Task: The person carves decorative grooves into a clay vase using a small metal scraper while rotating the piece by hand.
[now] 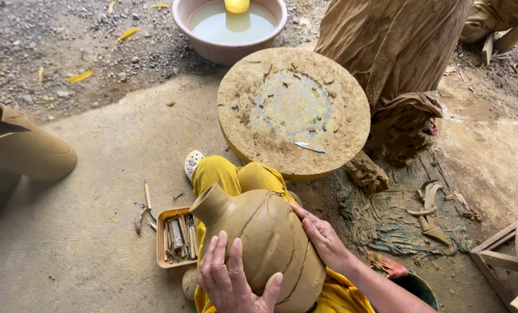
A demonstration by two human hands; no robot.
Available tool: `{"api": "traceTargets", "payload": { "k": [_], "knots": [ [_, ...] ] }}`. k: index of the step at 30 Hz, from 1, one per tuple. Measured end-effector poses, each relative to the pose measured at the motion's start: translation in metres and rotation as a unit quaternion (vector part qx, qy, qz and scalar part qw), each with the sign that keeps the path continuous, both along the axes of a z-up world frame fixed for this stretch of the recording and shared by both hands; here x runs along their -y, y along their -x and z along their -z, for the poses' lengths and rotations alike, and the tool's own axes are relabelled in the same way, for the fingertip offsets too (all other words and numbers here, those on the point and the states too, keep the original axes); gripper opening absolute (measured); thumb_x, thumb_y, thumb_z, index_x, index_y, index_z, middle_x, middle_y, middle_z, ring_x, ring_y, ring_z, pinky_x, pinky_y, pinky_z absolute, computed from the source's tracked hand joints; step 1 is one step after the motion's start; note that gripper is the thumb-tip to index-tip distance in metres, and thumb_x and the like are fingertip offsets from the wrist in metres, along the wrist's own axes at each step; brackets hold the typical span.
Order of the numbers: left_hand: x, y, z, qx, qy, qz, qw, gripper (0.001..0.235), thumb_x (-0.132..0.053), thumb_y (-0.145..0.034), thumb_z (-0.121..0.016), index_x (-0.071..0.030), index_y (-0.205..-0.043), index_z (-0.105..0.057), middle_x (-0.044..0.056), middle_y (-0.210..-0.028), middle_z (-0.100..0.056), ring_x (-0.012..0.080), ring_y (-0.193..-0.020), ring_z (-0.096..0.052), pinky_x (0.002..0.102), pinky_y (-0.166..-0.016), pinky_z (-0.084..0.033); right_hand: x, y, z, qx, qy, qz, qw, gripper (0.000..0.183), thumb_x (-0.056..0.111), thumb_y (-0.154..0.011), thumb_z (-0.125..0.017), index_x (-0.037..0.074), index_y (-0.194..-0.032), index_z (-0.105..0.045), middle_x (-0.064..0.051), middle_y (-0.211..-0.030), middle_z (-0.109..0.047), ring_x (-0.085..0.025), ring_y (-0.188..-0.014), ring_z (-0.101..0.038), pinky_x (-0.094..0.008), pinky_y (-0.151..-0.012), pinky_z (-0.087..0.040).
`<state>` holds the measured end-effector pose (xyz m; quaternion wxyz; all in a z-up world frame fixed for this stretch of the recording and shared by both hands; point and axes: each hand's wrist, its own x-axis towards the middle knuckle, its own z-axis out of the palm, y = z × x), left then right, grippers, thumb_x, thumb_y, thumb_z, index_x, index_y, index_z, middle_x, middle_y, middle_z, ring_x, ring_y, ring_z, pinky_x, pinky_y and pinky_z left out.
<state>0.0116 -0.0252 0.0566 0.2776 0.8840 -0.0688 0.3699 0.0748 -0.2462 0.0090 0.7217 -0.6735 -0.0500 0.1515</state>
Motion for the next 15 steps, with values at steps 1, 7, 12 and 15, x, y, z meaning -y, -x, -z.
{"api": "traceTargets", "payload": {
  "k": [1, 7, 12, 15],
  "knots": [
    [0.000, 0.001, 0.001, -0.005, 0.000, 0.001, 1.000, 0.082, -0.067, -0.093, -0.054, -0.009, -0.149, -0.042, 0.022, -0.146, -0.049, 0.0417, -0.136, -0.046, 0.058, -0.114, -0.034, 0.000, 0.002, 0.000, 0.021, -0.002, -0.008, 1.000, 0.060, 0.038, -0.106, -0.042, 0.003, -0.155, -0.043, -0.011, -0.156, -0.052, -0.019, -0.141, -0.046, -0.034, -0.117, -0.035],
    [0.002, -0.003, -0.004, -0.025, -0.022, 0.000, 0.999, 0.083, -0.068, -0.093, -0.054, -0.010, -0.150, -0.041, 0.021, -0.146, -0.048, 0.0407, -0.136, -0.046, 0.060, -0.114, -0.033, 0.001, 0.002, -0.015, 0.185, 0.059, -0.040, 0.980, 0.060, 0.034, -0.110, -0.043, 0.000, -0.158, -0.037, -0.016, -0.169, -0.035, -0.029, -0.159, -0.027, -0.042, -0.127, -0.019],
    [0.004, -0.005, -0.003, -0.027, -0.027, 0.002, 0.999, 0.082, -0.068, -0.094, -0.053, -0.009, -0.150, -0.040, 0.021, -0.146, -0.048, 0.0404, -0.137, -0.046, 0.060, -0.114, -0.033, 0.008, 0.004, -0.029, 0.272, 0.110, -0.076, 0.953, 0.058, 0.036, -0.112, -0.041, 0.000, -0.158, -0.039, -0.018, -0.171, -0.032, -0.034, -0.162, -0.024, -0.046, -0.129, -0.019],
    [0.001, -0.006, -0.001, -0.027, -0.033, 0.013, 0.999, 0.083, -0.070, -0.094, -0.051, -0.010, -0.151, -0.039, 0.021, -0.147, -0.048, 0.0397, -0.138, -0.045, 0.059, -0.115, -0.032, 0.015, 0.011, -0.033, 0.372, 0.133, -0.103, 0.913, 0.051, 0.033, -0.116, -0.039, 0.002, -0.155, -0.044, -0.017, -0.170, -0.037, -0.035, -0.163, -0.030, -0.047, -0.134, -0.021]
  ]
}}
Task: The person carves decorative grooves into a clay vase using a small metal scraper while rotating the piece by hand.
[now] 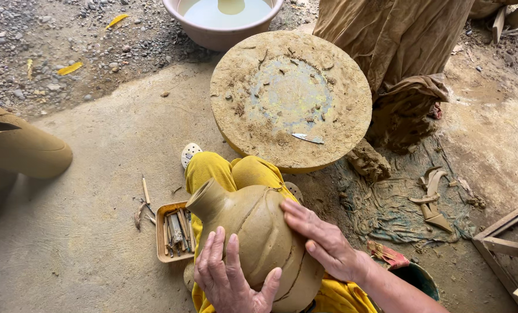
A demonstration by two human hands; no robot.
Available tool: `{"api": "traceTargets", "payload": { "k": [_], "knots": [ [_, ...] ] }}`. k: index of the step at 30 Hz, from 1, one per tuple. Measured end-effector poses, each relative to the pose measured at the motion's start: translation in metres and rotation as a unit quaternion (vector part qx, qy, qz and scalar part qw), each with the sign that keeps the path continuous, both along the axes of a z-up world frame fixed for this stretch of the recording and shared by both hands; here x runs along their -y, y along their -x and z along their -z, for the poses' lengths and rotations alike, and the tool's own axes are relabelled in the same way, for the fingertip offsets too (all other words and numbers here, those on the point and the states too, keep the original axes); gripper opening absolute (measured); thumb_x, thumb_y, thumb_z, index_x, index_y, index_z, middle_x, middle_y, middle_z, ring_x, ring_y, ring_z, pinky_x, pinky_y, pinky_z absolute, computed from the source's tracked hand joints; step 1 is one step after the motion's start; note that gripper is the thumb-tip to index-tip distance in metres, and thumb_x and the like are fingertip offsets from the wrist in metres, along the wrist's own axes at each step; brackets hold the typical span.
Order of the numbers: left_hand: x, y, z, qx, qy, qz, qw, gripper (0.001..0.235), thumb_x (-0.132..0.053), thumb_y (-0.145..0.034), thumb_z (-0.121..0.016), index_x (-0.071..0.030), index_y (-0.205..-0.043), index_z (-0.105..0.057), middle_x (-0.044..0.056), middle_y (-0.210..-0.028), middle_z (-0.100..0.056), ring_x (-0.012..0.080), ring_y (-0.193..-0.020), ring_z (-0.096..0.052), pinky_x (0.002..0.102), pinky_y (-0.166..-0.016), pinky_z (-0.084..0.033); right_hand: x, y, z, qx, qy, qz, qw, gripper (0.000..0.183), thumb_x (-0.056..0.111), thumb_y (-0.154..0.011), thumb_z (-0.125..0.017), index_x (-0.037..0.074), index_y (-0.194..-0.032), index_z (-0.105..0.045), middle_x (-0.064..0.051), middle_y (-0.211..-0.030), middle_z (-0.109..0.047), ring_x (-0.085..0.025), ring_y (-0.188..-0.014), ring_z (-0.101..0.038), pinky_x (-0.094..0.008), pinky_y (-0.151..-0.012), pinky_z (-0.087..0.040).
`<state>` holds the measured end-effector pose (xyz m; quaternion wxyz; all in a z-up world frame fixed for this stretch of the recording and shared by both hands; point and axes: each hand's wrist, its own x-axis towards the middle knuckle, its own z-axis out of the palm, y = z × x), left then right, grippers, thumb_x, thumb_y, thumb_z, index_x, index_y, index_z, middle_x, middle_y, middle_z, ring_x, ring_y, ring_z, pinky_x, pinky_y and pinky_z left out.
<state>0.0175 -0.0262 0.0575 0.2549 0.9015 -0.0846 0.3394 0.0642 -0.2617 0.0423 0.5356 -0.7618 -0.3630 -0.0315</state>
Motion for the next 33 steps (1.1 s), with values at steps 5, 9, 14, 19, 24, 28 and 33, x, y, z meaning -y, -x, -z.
{"api": "traceTargets", "payload": {
  "k": [5, 9, 14, 19, 24, 28, 33],
  "knots": [
    [-0.022, 0.000, 0.007, -0.019, 0.025, 0.079, 0.996, 0.079, -0.071, -0.098, -0.043, -0.012, -0.150, -0.042, 0.017, -0.152, -0.052, 0.0309, -0.145, -0.046, 0.057, -0.119, -0.030, -0.007, -0.006, 0.018, -0.308, -0.194, 0.157, 0.918, 0.036, 0.024, -0.107, -0.052, 0.002, -0.131, -0.068, -0.015, -0.137, -0.066, -0.029, -0.134, -0.056, -0.042, -0.115, -0.043],
    [-0.028, -0.007, 0.013, -0.013, 0.014, 0.096, 0.995, 0.070, -0.066, -0.100, -0.035, -0.015, -0.146, -0.051, 0.016, -0.152, -0.052, 0.0319, -0.147, -0.044, 0.057, -0.121, -0.025, -0.013, -0.020, 0.022, -0.368, -0.192, 0.185, 0.891, 0.032, 0.017, -0.103, -0.054, -0.001, -0.122, -0.071, -0.010, -0.122, -0.068, -0.017, -0.117, -0.061, -0.030, -0.103, -0.047],
    [-0.021, -0.008, 0.016, -0.004, 0.057, 0.113, 0.992, 0.062, -0.056, -0.108, -0.035, -0.010, -0.147, -0.050, 0.016, -0.155, -0.051, 0.0343, -0.148, -0.044, 0.056, -0.123, -0.027, -0.014, -0.011, -0.001, -0.157, -0.049, 0.217, 0.962, 0.025, 0.008, -0.098, -0.061, -0.003, -0.119, -0.072, -0.011, -0.115, -0.070, -0.020, -0.110, -0.066, -0.032, -0.097, -0.052],
    [-0.019, -0.013, 0.009, -0.006, 0.045, 0.108, 0.993, 0.060, -0.052, -0.106, -0.039, -0.007, -0.146, -0.050, 0.016, -0.153, -0.051, 0.0345, -0.145, -0.045, 0.054, -0.121, -0.028, -0.022, -0.010, -0.030, -0.042, 0.010, 0.219, 0.975, 0.023, 0.000, -0.094, -0.065, -0.001, -0.116, -0.071, -0.011, -0.116, -0.071, -0.023, -0.106, -0.071, -0.033, -0.093, -0.056],
    [-0.018, -0.015, 0.006, -0.009, 0.035, 0.110, 0.993, 0.060, -0.051, -0.106, -0.040, -0.007, -0.147, -0.049, 0.015, -0.152, -0.052, 0.0348, -0.144, -0.045, 0.054, -0.121, -0.028, -0.015, 0.006, -0.037, 0.129, 0.076, 0.183, 0.972, 0.029, -0.003, -0.091, -0.066, 0.000, -0.120, -0.068, -0.013, -0.126, -0.068, -0.030, -0.121, -0.067, -0.038, -0.106, -0.053],
    [-0.019, -0.017, 0.005, -0.009, 0.052, 0.133, 0.990, 0.062, -0.050, -0.108, -0.038, -0.004, -0.148, -0.047, 0.019, -0.152, -0.051, 0.0367, -0.145, -0.046, 0.054, -0.120, -0.027, -0.011, 0.009, -0.032, 0.051, 0.046, 0.212, 0.975, 0.033, -0.003, -0.093, -0.061, -0.002, -0.125, -0.067, -0.017, -0.131, -0.065, -0.032, -0.121, -0.066, -0.038, -0.105, -0.053],
    [-0.021, -0.017, 0.001, -0.005, 0.069, 0.138, 0.988, 0.064, -0.052, -0.108, -0.036, -0.004, -0.150, -0.043, 0.019, -0.153, -0.052, 0.0362, -0.145, -0.046, 0.054, -0.121, -0.026, -0.016, -0.015, -0.022, -0.114, -0.002, 0.209, 0.971, 0.030, -0.004, -0.095, -0.060, -0.002, -0.123, -0.070, -0.016, -0.128, -0.069, -0.031, -0.118, -0.069, -0.036, -0.101, -0.053]
  ]
}}
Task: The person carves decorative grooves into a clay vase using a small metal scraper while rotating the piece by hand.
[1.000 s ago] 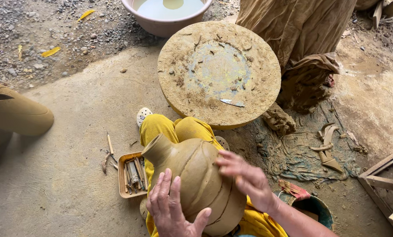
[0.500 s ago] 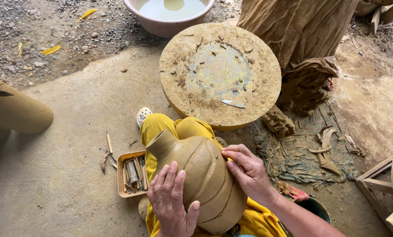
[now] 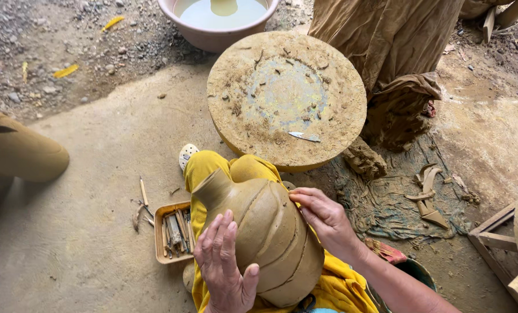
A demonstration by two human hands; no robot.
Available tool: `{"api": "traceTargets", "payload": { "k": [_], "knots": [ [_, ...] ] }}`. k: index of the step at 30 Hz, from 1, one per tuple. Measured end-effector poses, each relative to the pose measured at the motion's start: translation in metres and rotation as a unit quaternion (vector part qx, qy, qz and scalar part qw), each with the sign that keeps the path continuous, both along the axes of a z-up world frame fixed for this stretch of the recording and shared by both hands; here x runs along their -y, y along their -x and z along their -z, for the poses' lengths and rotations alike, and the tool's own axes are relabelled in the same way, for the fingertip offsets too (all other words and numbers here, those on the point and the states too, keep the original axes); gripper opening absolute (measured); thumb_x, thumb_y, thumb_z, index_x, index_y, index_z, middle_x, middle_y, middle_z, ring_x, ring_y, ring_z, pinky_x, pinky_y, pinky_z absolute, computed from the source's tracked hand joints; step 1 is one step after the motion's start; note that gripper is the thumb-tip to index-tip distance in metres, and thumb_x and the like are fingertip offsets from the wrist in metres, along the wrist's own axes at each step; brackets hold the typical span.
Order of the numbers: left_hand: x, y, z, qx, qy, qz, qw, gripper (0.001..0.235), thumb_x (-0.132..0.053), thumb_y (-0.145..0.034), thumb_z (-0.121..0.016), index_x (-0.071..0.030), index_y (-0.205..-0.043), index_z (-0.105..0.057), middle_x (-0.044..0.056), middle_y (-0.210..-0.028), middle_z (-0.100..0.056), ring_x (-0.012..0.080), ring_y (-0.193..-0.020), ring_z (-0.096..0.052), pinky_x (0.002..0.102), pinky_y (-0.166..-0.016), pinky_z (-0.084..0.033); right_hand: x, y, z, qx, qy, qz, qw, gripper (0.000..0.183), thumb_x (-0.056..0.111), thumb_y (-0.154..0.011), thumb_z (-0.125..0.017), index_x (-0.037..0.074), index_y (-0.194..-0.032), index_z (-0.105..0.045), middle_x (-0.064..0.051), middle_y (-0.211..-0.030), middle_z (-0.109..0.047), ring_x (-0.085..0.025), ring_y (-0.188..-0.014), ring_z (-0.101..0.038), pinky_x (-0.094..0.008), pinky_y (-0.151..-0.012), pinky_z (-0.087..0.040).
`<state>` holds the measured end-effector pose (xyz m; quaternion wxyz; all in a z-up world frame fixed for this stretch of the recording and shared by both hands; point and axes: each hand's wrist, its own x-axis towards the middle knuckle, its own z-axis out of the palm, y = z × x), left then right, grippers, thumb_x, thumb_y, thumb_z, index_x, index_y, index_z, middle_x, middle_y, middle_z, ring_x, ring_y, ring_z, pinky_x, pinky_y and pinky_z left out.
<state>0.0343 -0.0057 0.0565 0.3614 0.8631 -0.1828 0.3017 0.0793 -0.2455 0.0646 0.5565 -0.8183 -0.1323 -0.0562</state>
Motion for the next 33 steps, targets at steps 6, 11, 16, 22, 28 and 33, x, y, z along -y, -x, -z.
{"api": "traceTargets", "payload": {
  "k": [6, 11, 16, 22, 28, 33],
  "knots": [
    [0.002, 0.003, 0.002, -0.004, -0.034, -0.030, 0.999, 0.063, -0.051, -0.106, -0.041, -0.005, -0.149, -0.043, 0.017, -0.150, -0.052, 0.0363, -0.143, -0.046, 0.054, -0.119, -0.028, -0.003, 0.017, -0.004, 0.130, 0.100, 0.009, 0.986, 0.034, -0.009, -0.089, -0.061, -0.002, -0.121, -0.068, -0.015, -0.128, -0.068, -0.029, -0.121, -0.067, -0.036, -0.102, -0.055],
    [0.005, -0.003, -0.005, 0.000, -0.038, -0.023, 0.999, 0.062, -0.050, -0.106, -0.040, -0.005, -0.149, -0.044, 0.018, -0.151, -0.052, 0.0367, -0.143, -0.046, 0.055, -0.119, -0.028, -0.005, 0.031, -0.015, 0.191, 0.143, 0.009, 0.971, 0.040, -0.012, -0.085, -0.060, -0.006, -0.124, -0.066, -0.018, -0.131, -0.065, -0.036, -0.125, -0.063, -0.043, -0.107, -0.051],
    [0.006, -0.002, -0.006, -0.003, -0.019, -0.015, 1.000, 0.060, -0.048, -0.109, -0.035, -0.006, -0.151, -0.041, 0.019, -0.152, -0.052, 0.0370, -0.144, -0.047, 0.056, -0.120, -0.029, -0.013, 0.056, -0.014, 0.237, 0.186, 0.008, 0.954, 0.046, -0.010, -0.079, -0.062, -0.009, -0.125, -0.062, -0.021, -0.133, -0.062, -0.040, -0.126, -0.060, -0.047, -0.107, -0.051],
    [0.007, -0.002, -0.004, -0.013, -0.023, -0.017, 1.000, 0.059, -0.046, -0.109, -0.031, -0.006, -0.152, -0.039, 0.019, -0.153, -0.051, 0.0388, -0.143, -0.047, 0.057, -0.119, -0.029, -0.020, 0.071, -0.009, 0.266, 0.234, 0.005, 0.935, 0.049, -0.008, -0.079, -0.065, -0.012, -0.128, -0.061, -0.022, -0.136, -0.059, -0.040, -0.129, -0.058, -0.048, -0.108, -0.050],
    [0.008, -0.005, -0.002, -0.004, -0.018, -0.011, 1.000, 0.060, -0.045, -0.109, -0.033, -0.006, -0.154, -0.035, 0.020, -0.154, -0.050, 0.0383, -0.143, -0.047, 0.056, -0.120, -0.028, -0.035, 0.084, 0.007, 0.354, 0.220, -0.082, 0.905, 0.048, 0.014, -0.083, -0.070, -0.004, -0.128, -0.067, -0.016, -0.137, -0.060, -0.034, -0.131, -0.056, -0.059, -0.115, -0.042],
    [0.003, -0.003, 0.000, 0.005, 0.017, 0.002, 1.000, 0.059, -0.043, -0.110, -0.035, -0.005, -0.154, -0.033, 0.021, -0.154, -0.050, 0.0376, -0.144, -0.047, 0.054, -0.121, -0.027, -0.026, 0.079, 0.010, 0.366, 0.179, -0.067, 0.911, 0.035, 0.018, -0.098, -0.066, 0.002, -0.128, -0.070, -0.014, -0.141, -0.062, -0.036, -0.140, -0.051, -0.058, -0.122, -0.036]
  ]
}}
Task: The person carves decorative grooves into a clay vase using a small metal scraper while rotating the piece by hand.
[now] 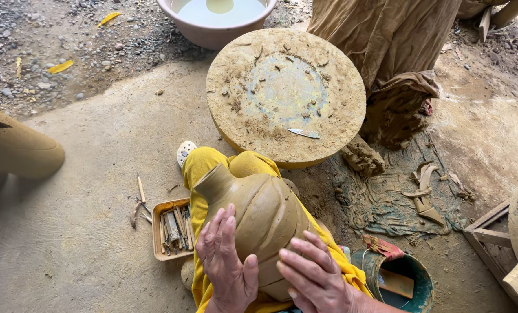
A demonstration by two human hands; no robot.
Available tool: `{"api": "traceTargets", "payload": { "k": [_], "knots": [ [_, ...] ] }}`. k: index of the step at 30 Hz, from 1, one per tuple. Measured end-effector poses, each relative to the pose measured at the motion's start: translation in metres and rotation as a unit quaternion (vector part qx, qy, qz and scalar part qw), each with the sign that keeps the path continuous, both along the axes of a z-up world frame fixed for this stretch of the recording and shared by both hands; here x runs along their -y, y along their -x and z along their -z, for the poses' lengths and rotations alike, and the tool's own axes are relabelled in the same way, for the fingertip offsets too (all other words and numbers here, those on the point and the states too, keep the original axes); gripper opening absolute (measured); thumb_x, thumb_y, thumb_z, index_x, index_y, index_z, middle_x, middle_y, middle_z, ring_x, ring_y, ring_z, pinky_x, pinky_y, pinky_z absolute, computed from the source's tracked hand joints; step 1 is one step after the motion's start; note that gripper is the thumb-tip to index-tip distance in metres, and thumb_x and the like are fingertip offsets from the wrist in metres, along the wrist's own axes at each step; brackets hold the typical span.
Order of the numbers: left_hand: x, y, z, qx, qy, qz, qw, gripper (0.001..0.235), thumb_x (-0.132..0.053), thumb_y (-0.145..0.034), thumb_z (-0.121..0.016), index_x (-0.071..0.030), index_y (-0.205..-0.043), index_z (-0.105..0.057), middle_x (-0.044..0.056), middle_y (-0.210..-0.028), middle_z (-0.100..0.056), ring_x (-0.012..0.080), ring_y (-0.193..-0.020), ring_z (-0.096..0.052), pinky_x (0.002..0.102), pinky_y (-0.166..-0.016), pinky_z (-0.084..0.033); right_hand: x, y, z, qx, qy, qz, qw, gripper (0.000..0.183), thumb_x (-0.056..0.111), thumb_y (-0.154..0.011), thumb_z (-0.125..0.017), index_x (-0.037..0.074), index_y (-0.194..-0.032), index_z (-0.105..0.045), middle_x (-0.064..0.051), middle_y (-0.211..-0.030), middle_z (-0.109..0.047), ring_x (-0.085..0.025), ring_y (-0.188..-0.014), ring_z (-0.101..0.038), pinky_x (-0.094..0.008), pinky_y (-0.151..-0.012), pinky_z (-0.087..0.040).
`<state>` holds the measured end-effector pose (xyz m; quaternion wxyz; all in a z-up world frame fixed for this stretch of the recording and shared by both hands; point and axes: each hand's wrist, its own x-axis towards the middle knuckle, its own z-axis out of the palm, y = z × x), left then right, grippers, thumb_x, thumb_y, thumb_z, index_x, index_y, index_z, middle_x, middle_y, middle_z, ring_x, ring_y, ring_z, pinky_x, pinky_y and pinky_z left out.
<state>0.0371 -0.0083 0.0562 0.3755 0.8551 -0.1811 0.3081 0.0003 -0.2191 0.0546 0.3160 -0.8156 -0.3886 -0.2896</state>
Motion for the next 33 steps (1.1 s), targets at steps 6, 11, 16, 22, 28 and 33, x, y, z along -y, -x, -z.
{"api": "traceTargets", "payload": {
  "k": [6, 11, 16, 22, 28, 33],
  "knots": [
    [-0.006, 0.003, 0.007, 0.002, 0.009, 0.015, 1.000, 0.058, -0.042, -0.111, -0.034, -0.004, -0.154, -0.033, 0.022, -0.154, -0.050, 0.0377, -0.145, -0.047, 0.053, -0.123, -0.026, 0.010, -0.004, -0.002, -0.090, -0.003, 0.090, 0.992, 0.035, 0.023, -0.100, -0.058, 0.005, -0.127, -0.071, -0.007, -0.141, -0.065, -0.036, -0.148, -0.046, -0.060, -0.125, -0.026],
    [-0.006, 0.003, 0.006, 0.010, 0.013, 0.015, 1.000, 0.057, -0.041, -0.111, -0.035, -0.003, -0.153, -0.035, 0.023, -0.152, -0.052, 0.0372, -0.144, -0.048, 0.053, -0.122, -0.025, 0.023, -0.035, 0.007, -0.229, -0.115, 0.079, 0.963, 0.043, 0.027, -0.107, -0.047, 0.002, -0.131, -0.071, -0.012, -0.144, -0.067, -0.037, -0.150, -0.047, -0.053, -0.127, -0.029],
    [-0.001, 0.007, 0.005, -0.006, 0.029, -0.009, 1.000, 0.054, -0.040, -0.111, -0.034, -0.005, -0.152, -0.037, 0.022, -0.150, -0.055, 0.0359, -0.146, -0.048, 0.053, -0.123, -0.024, 0.026, -0.088, 0.009, -0.401, -0.230, -0.001, 0.887, 0.049, 0.034, -0.106, -0.044, 0.002, -0.138, -0.065, -0.015, -0.149, -0.062, -0.035, -0.151, -0.044, -0.048, -0.125, -0.029],
    [0.002, 0.005, 0.007, 0.005, -0.004, -0.027, 1.000, 0.061, -0.049, -0.110, -0.033, -0.004, -0.152, -0.038, 0.021, -0.150, -0.055, 0.0344, -0.146, -0.046, 0.051, -0.122, -0.026, 0.020, -0.092, -0.012, -0.400, -0.199, -0.060, 0.893, 0.086, 0.061, -0.091, -0.062, -0.002, -0.149, -0.050, -0.021, -0.160, -0.045, -0.036, -0.155, -0.031, -0.049, -0.126, -0.022],
    [0.000, 0.005, 0.007, -0.002, -0.017, -0.024, 1.000, 0.063, -0.051, -0.109, -0.031, -0.005, -0.152, -0.037, 0.022, -0.151, -0.053, 0.0349, -0.145, -0.046, 0.052, -0.122, -0.025, 0.011, -0.077, -0.004, -0.346, -0.140, 0.019, 0.928, 0.103, 0.054, -0.072, -0.085, -0.005, -0.146, -0.046, -0.025, -0.156, -0.044, -0.036, -0.152, -0.031, -0.049, -0.122, -0.024],
    [-0.001, 0.005, 0.008, 0.002, -0.003, -0.013, 1.000, 0.059, -0.046, -0.110, -0.033, -0.005, -0.153, -0.035, 0.022, -0.152, -0.052, 0.0361, -0.146, -0.046, 0.054, -0.123, -0.025, 0.021, -0.102, 0.016, -0.450, -0.272, 0.006, 0.851, 0.067, 0.039, -0.083, -0.085, -0.003, -0.132, -0.071, -0.021, -0.147, -0.066, -0.035, -0.144, -0.057, -0.045, -0.125, -0.041]
  ]
}}
